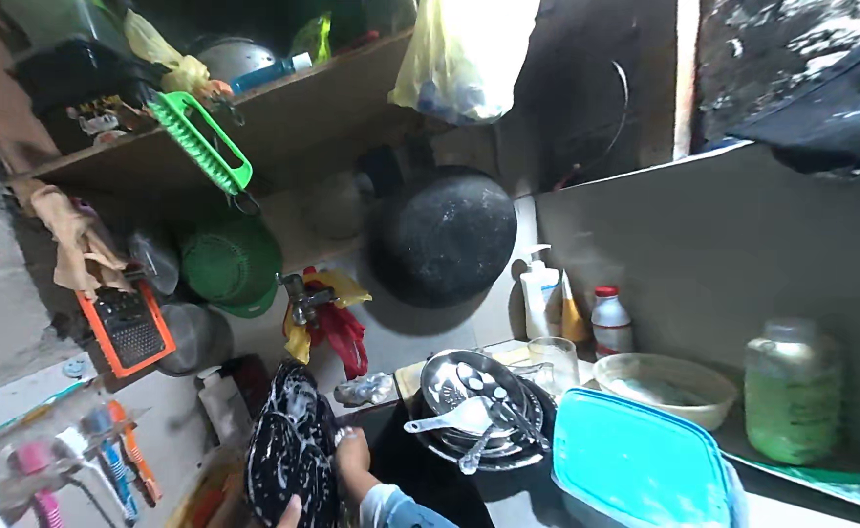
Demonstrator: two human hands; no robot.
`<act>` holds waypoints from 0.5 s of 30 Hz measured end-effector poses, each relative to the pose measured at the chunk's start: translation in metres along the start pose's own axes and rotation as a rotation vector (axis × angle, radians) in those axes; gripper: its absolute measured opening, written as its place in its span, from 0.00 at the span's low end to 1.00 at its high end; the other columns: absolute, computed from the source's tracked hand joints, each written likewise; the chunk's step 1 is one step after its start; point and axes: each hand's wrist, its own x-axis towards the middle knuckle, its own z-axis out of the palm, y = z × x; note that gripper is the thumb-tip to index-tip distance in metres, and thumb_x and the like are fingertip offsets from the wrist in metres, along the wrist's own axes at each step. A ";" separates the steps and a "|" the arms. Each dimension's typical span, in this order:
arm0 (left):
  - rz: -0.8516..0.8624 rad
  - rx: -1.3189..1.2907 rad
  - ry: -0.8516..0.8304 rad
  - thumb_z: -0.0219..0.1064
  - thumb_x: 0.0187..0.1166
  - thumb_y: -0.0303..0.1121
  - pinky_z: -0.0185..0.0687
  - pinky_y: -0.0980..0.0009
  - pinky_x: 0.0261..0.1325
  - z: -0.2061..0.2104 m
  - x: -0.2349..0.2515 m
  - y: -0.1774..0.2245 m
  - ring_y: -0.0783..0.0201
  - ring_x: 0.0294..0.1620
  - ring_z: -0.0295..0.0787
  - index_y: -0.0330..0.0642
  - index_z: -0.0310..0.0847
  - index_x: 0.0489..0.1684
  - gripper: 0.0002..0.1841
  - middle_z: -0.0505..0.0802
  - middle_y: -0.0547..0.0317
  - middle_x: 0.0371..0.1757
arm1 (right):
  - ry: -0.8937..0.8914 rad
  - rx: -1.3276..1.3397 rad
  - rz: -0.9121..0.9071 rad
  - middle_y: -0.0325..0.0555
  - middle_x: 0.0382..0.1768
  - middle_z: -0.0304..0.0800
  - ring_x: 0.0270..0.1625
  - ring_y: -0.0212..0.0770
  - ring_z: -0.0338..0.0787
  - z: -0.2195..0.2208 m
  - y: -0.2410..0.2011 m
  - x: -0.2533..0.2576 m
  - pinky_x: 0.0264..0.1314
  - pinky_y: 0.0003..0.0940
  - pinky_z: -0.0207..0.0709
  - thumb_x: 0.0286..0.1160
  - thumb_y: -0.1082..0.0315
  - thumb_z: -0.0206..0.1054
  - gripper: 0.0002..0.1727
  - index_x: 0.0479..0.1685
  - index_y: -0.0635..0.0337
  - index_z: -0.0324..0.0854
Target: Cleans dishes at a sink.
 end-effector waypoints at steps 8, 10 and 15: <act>0.012 0.491 -0.180 0.67 0.76 0.22 0.79 0.66 0.70 0.013 -0.004 -0.015 0.59 0.60 0.88 0.15 0.78 0.63 0.20 0.90 0.31 0.57 | -0.247 0.422 0.301 0.71 0.73 0.74 0.74 0.59 0.77 0.005 0.022 -0.082 0.75 0.55 0.71 0.92 0.70 0.48 0.22 0.76 0.76 0.67; 0.098 0.658 -0.286 0.63 0.74 0.19 0.77 0.53 0.75 0.010 -0.007 -0.019 0.45 0.66 0.87 0.16 0.81 0.62 0.19 0.89 0.27 0.61 | -0.294 0.684 0.394 0.59 0.57 0.81 0.57 0.48 0.82 -0.011 0.013 -0.099 0.58 0.47 0.77 0.94 0.68 0.48 0.16 0.64 0.69 0.74; 0.165 0.894 -0.592 0.59 0.71 0.14 0.71 0.46 0.81 -0.009 -0.009 -0.001 0.37 0.74 0.82 0.20 0.82 0.66 0.22 0.85 0.28 0.70 | -0.258 0.964 0.504 0.52 0.43 0.78 0.42 0.46 0.81 -0.077 -0.018 -0.111 0.42 0.47 0.78 0.94 0.61 0.46 0.15 0.57 0.61 0.73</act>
